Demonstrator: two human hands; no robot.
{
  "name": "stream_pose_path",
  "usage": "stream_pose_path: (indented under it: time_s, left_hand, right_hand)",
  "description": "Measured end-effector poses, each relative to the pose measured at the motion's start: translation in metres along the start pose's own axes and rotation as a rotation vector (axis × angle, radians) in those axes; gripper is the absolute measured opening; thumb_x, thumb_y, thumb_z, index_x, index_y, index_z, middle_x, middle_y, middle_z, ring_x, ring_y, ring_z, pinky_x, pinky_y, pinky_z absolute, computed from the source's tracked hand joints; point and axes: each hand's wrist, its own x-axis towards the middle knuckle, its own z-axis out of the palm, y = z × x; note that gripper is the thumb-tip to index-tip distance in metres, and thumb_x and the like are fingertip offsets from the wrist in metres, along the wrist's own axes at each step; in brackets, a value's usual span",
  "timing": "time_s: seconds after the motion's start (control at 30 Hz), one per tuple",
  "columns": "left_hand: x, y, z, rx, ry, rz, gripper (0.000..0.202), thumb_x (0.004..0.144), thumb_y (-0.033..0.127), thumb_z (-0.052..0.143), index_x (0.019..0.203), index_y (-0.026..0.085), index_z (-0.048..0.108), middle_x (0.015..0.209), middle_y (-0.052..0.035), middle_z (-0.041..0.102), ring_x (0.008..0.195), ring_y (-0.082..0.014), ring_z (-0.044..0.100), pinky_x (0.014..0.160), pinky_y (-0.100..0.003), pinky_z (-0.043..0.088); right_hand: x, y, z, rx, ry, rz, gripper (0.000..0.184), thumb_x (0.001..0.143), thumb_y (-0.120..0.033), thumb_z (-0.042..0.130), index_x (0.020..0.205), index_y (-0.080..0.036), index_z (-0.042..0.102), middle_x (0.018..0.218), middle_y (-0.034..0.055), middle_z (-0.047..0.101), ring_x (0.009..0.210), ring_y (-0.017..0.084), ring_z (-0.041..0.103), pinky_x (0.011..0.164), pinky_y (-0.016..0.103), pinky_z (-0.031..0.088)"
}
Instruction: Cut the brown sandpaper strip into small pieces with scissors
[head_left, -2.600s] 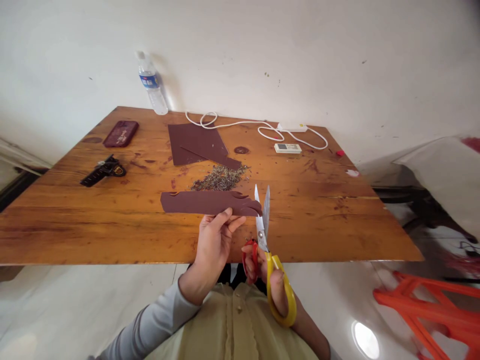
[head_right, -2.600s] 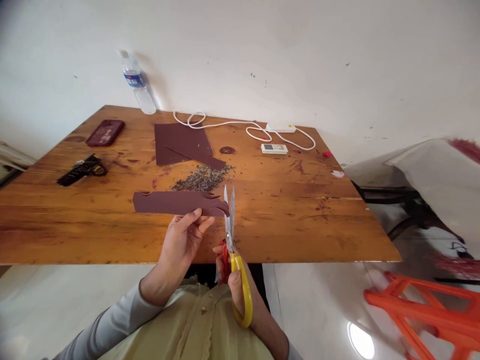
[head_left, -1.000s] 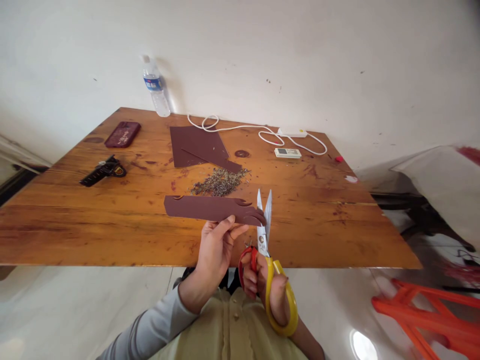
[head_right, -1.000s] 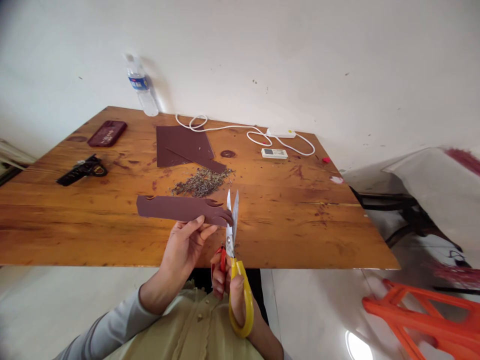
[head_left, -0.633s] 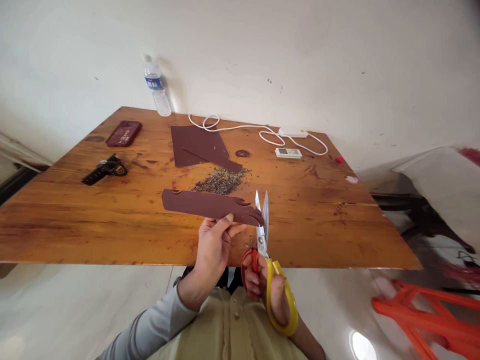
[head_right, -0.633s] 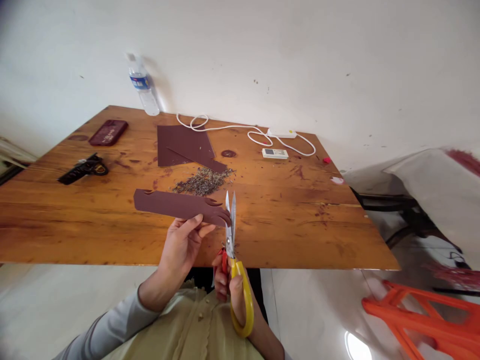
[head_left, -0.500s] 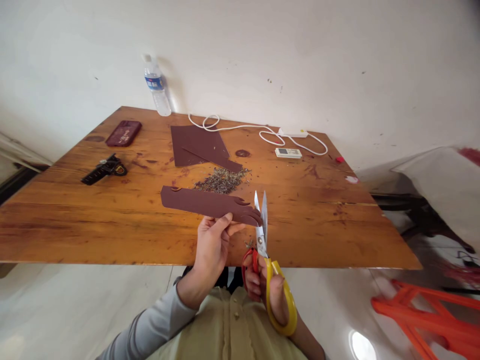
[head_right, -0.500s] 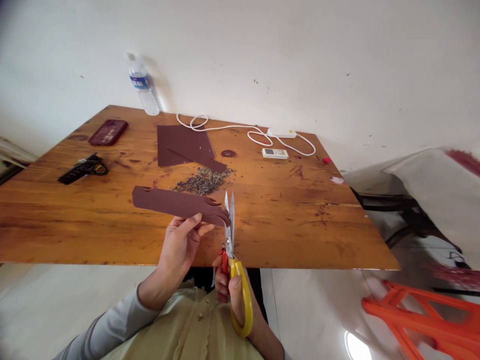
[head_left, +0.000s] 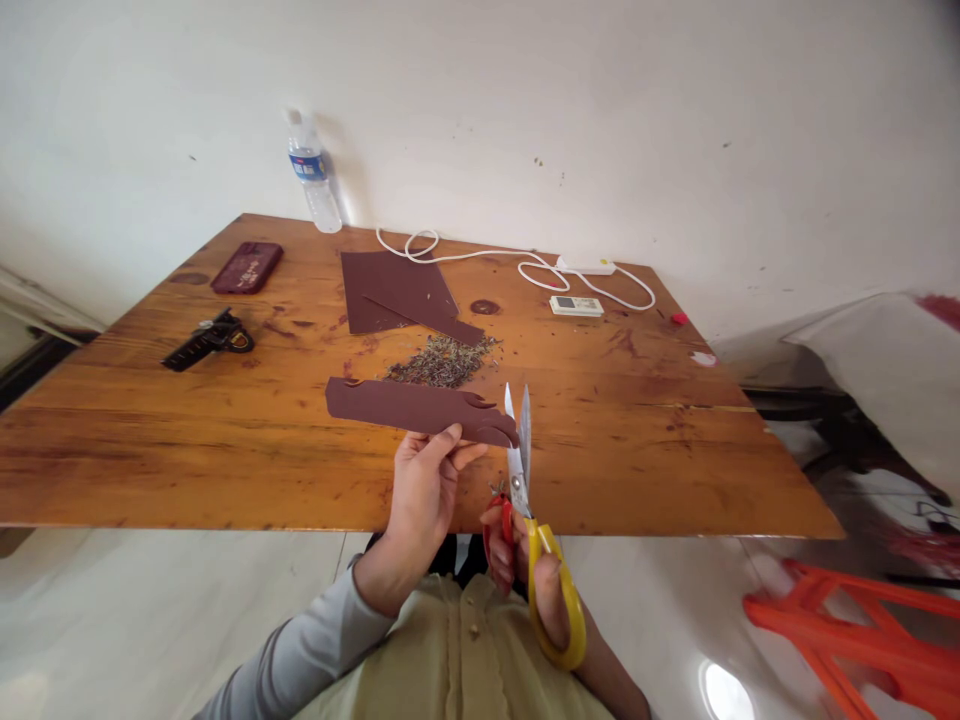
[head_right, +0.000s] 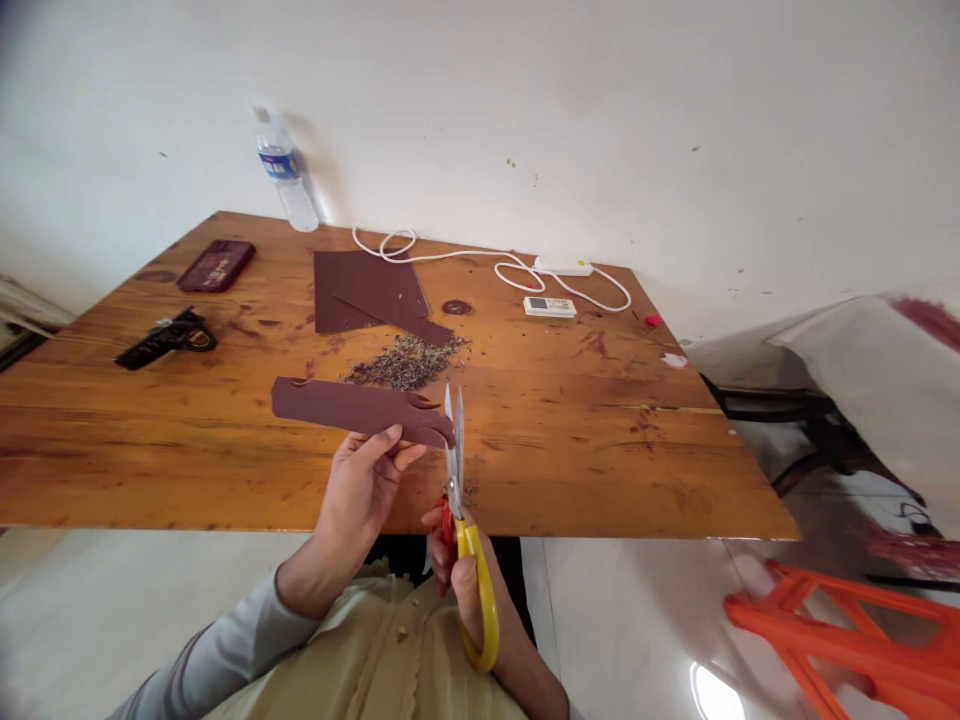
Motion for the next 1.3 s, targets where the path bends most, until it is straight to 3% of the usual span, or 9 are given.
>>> stream_pose_path:
  time_s: [0.23, 0.57, 0.77, 1.0, 1.3]
  left_hand:
    - [-0.001, 0.000, 0.001, -0.006, 0.024, 0.006, 0.035, 0.054, 0.020, 0.095, 0.062, 0.018, 0.061, 0.058, 0.0060, 0.065, 0.056, -0.0102, 0.068, 0.066, -0.027, 0.067]
    - [-0.002, -0.001, -0.001, -0.003, -0.015, 0.000, 0.036, 0.055, 0.020, 0.096, 0.061, 0.018, 0.061, 0.056, 0.0061, 0.065, 0.056, -0.0089, 0.066, 0.064, -0.022, 0.065]
    - [-0.002, -0.003, -0.003, 0.007, -0.031, -0.005, 0.035, 0.057, 0.021, 0.096, 0.062, 0.019, 0.061, 0.057, 0.0058, 0.065, 0.058, -0.0118, 0.070, 0.068, -0.027, 0.067]
    - [-0.001, -0.003, -0.005, 0.012, -0.026, 0.005, 0.035, 0.060, 0.020, 0.094, 0.064, 0.018, 0.060, 0.058, 0.0057, 0.066, 0.059, -0.0111, 0.068, 0.068, -0.027, 0.066]
    - [0.002, -0.005, -0.007, 0.018, -0.015, 0.020, 0.034, 0.060, 0.020, 0.093, 0.065, 0.019, 0.060, 0.057, 0.0063, 0.063, 0.058, -0.0104, 0.066, 0.067, -0.025, 0.064]
  right_hand:
    - [-0.001, -0.006, -0.002, -0.050, -0.069, 0.017, 0.085, 0.073, -0.098, 0.062, 0.111, -0.023, 0.070, 0.074, -0.0039, 0.046, 0.059, 0.014, 0.037, 0.056, 0.028, 0.036]
    - [0.003, -0.002, 0.005, -0.013, -0.014, -0.023, 0.087, 0.069, -0.101, 0.062, 0.107, -0.022, 0.069, 0.069, -0.0050, 0.042, 0.055, 0.014, 0.031, 0.048, 0.028, 0.029]
    - [0.002, -0.009, 0.006, 0.034, -0.032, 0.087, 0.092, 0.062, -0.106, 0.059, 0.102, -0.023, 0.066, 0.067, -0.0074, 0.038, 0.054, 0.012, 0.029, 0.047, 0.025, 0.028]
    - [0.001, -0.005, 0.005, 0.135, 0.003, 0.192, 0.089, 0.053, -0.103, 0.069, 0.094, -0.024, 0.062, 0.062, -0.0111, 0.031, 0.051, 0.009, 0.019, 0.043, 0.021, 0.019]
    - [0.001, -0.011, 0.007, 0.128, -0.026, 0.217, 0.077, 0.062, -0.095, 0.072, 0.088, -0.025, 0.058, 0.060, -0.0129, 0.027, 0.048, 0.007, 0.013, 0.039, 0.018, 0.013]
